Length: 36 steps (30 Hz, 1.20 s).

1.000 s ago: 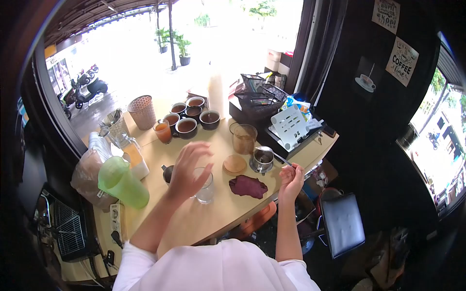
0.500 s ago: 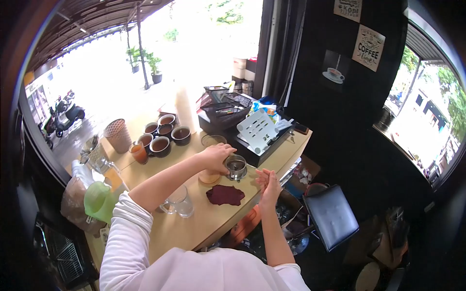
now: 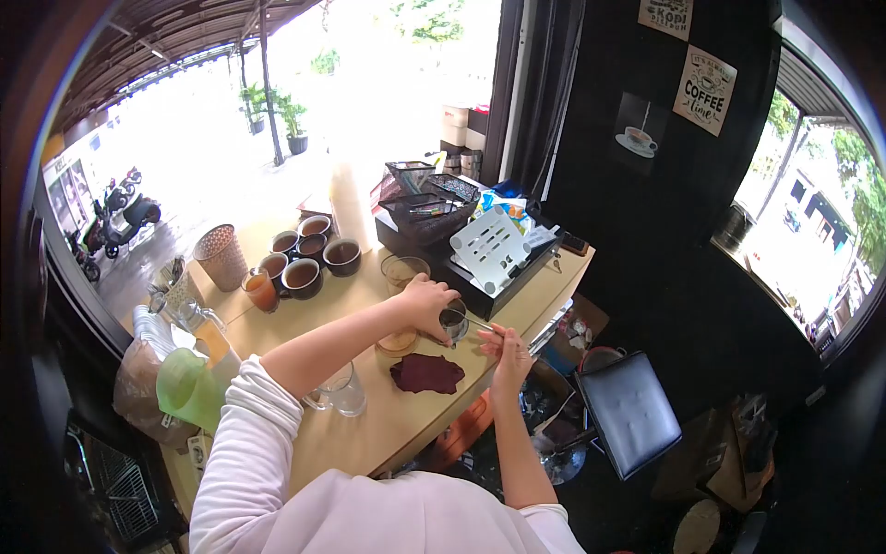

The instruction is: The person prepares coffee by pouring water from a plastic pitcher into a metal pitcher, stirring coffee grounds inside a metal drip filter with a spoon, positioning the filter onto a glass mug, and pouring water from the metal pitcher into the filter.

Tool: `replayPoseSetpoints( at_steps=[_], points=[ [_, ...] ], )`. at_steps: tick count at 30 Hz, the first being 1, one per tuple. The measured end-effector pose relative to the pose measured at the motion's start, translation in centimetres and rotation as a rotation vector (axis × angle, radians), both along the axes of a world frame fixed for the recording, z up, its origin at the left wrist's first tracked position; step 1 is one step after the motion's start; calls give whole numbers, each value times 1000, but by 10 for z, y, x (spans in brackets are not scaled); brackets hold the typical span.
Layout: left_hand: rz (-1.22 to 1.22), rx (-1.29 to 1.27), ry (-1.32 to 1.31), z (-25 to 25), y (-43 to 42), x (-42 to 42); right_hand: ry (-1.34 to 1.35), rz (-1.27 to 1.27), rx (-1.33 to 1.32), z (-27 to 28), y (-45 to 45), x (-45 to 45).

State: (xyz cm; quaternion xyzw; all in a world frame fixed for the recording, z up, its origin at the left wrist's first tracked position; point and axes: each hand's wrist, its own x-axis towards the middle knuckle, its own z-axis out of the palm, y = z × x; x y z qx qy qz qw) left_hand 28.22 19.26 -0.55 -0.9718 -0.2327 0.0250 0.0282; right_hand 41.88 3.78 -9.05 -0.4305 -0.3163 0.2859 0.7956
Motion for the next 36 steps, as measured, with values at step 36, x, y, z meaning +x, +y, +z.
replayPoseSetpoints(
  at_steps=[36],
  points=[
    [132,-188,-278,128,-63,-146,463,168,237,71,-25,-30]
  ],
)
